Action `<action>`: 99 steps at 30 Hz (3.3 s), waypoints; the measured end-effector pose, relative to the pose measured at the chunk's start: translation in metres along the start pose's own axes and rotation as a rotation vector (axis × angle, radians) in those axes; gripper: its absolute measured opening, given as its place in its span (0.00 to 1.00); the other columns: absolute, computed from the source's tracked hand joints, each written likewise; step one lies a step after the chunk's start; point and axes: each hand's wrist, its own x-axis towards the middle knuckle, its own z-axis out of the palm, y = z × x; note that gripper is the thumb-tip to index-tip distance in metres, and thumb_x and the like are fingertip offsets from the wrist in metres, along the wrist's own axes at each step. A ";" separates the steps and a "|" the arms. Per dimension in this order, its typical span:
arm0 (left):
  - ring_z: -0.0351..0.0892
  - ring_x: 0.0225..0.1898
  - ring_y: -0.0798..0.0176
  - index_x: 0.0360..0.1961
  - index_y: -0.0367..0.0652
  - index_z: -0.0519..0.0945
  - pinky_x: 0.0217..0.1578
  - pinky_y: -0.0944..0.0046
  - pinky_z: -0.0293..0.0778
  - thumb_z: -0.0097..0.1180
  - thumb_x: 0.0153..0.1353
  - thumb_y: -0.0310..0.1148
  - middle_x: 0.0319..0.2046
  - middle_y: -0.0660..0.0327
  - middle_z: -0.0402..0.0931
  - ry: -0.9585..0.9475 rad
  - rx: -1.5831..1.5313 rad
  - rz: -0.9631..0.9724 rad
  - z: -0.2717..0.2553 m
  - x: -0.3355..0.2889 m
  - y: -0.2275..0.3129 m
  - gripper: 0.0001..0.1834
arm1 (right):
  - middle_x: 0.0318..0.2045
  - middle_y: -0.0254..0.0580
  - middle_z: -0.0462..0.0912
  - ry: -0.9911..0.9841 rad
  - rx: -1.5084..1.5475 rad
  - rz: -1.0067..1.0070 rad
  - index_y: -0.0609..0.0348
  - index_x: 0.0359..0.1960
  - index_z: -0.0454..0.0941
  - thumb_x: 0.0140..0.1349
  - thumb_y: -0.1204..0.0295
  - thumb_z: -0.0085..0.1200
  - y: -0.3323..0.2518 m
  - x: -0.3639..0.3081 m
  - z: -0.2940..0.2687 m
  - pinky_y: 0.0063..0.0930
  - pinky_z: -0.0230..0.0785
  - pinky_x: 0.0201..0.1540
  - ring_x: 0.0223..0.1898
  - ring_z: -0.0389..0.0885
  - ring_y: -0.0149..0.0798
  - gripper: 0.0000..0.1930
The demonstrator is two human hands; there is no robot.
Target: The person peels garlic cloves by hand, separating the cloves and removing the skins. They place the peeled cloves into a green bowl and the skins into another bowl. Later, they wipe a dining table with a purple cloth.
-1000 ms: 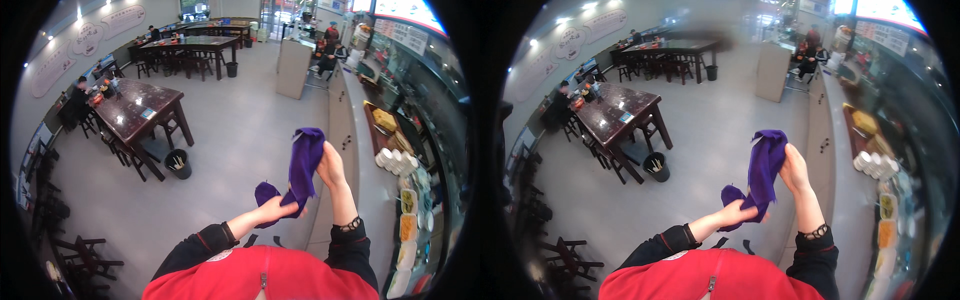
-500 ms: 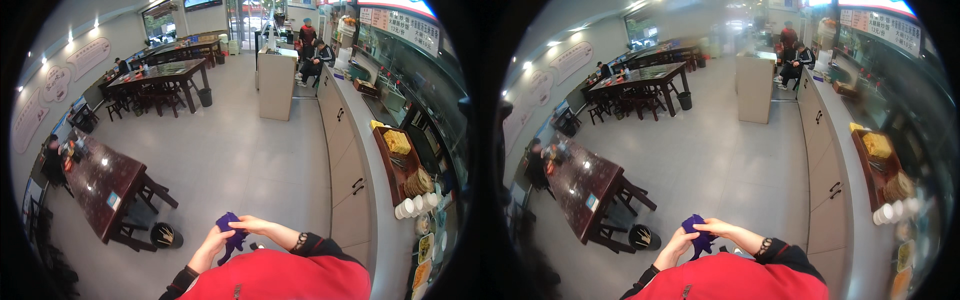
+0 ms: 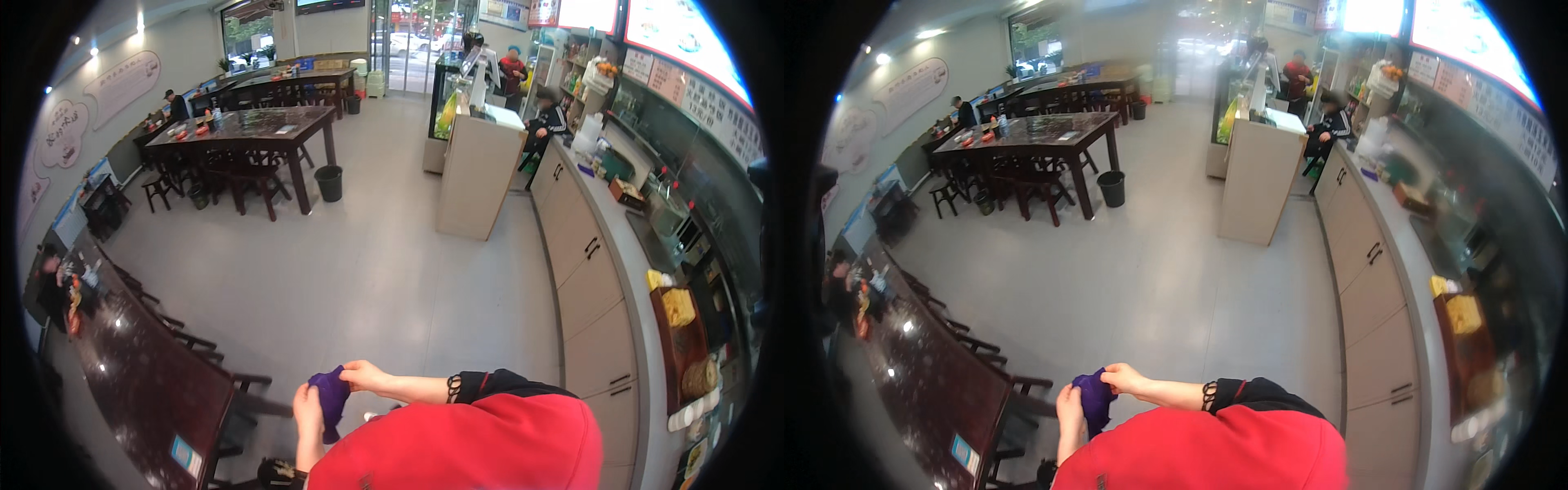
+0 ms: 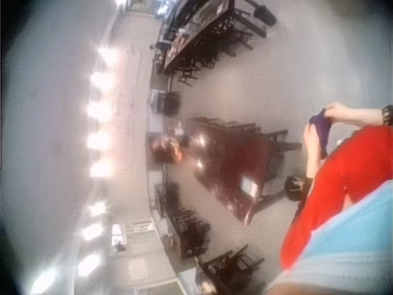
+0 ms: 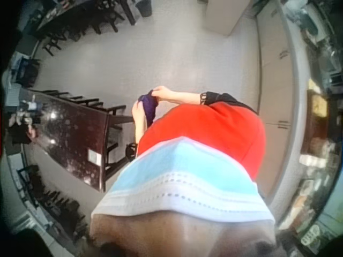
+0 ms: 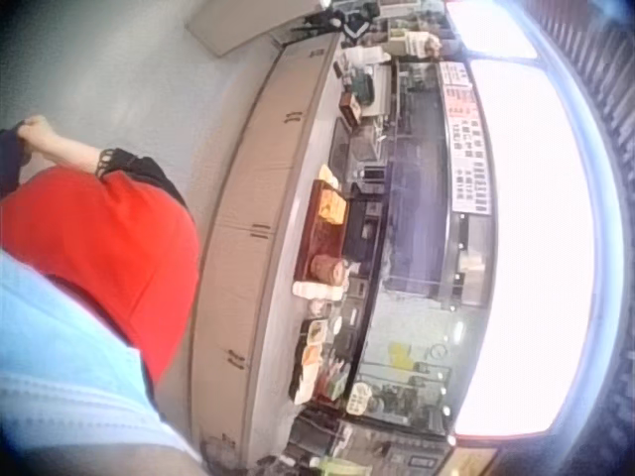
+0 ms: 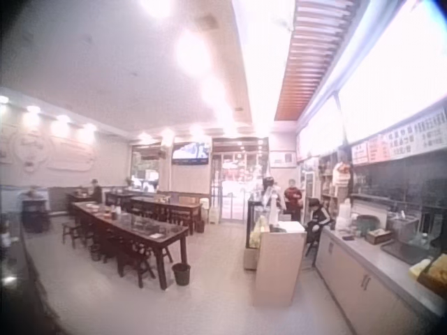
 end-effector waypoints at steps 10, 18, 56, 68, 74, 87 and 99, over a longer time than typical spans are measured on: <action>0.74 0.33 0.69 0.41 0.36 0.78 0.34 0.67 0.71 0.43 0.69 0.48 0.31 0.62 0.76 -0.286 0.252 0.014 0.060 0.300 0.143 0.23 | 0.33 0.51 0.79 0.027 -0.176 -0.099 0.73 0.50 0.64 0.53 0.46 0.62 -0.197 0.233 -0.064 0.28 0.74 0.25 0.27 0.81 0.35 0.40; 0.75 0.28 0.62 0.30 0.33 0.78 0.34 0.62 0.71 0.41 0.68 0.50 0.24 0.56 0.78 0.071 0.360 0.163 0.004 0.514 0.233 0.28 | 0.38 0.47 0.81 -0.029 -0.572 -0.143 0.67 0.47 0.73 0.49 0.74 0.50 -0.338 0.517 -0.071 0.31 0.70 0.47 0.42 0.80 0.39 0.21; 0.57 0.66 0.51 0.65 0.41 0.58 0.63 0.36 0.47 0.36 0.66 0.59 0.63 0.50 0.60 0.226 -1.158 -0.340 -0.548 1.567 0.560 0.37 | 0.29 0.45 0.78 -0.736 -1.193 -0.760 0.58 0.28 0.76 0.50 0.76 0.51 -0.780 1.695 0.446 0.38 0.69 0.33 0.34 0.79 0.48 0.04; 0.58 0.15 0.72 0.33 0.55 0.75 0.15 0.71 0.52 0.50 0.64 0.50 0.15 0.73 0.58 0.183 -1.162 -0.324 -0.841 1.925 0.656 0.13 | 0.45 0.46 0.80 -0.379 -0.979 -0.236 0.57 0.42 0.80 0.59 0.59 0.50 -0.862 2.038 0.537 0.39 0.68 0.52 0.49 0.77 0.49 0.17; 0.70 0.30 0.70 0.52 0.45 0.73 0.26 0.70 0.67 0.49 0.65 0.44 0.33 0.68 0.74 0.319 -1.757 -0.371 -0.926 2.126 0.704 0.19 | 0.42 0.53 0.81 -0.080 -1.162 0.083 0.58 0.41 0.81 0.62 0.52 0.46 -0.861 2.245 0.481 0.42 0.70 0.49 0.46 0.78 0.53 0.22; 0.67 0.60 0.60 0.61 0.45 0.67 0.61 0.61 0.63 0.46 0.66 0.49 0.62 0.61 0.66 0.048 -1.035 -0.448 -1.021 2.487 0.766 0.27 | 0.50 0.41 0.79 0.030 -1.111 0.411 0.50 0.52 0.76 0.64 0.42 0.36 -0.974 2.703 0.583 0.47 0.63 0.57 0.55 0.75 0.45 0.29; 0.53 0.66 0.70 0.70 0.48 0.52 0.66 0.69 0.47 0.49 0.65 0.48 0.66 0.64 0.57 0.096 -0.830 -0.636 -1.112 2.787 0.769 0.36 | 0.55 0.53 0.74 0.036 -0.934 0.750 0.62 0.55 0.73 0.63 0.35 0.23 -0.886 3.021 0.586 0.46 0.56 0.63 0.60 0.69 0.54 0.43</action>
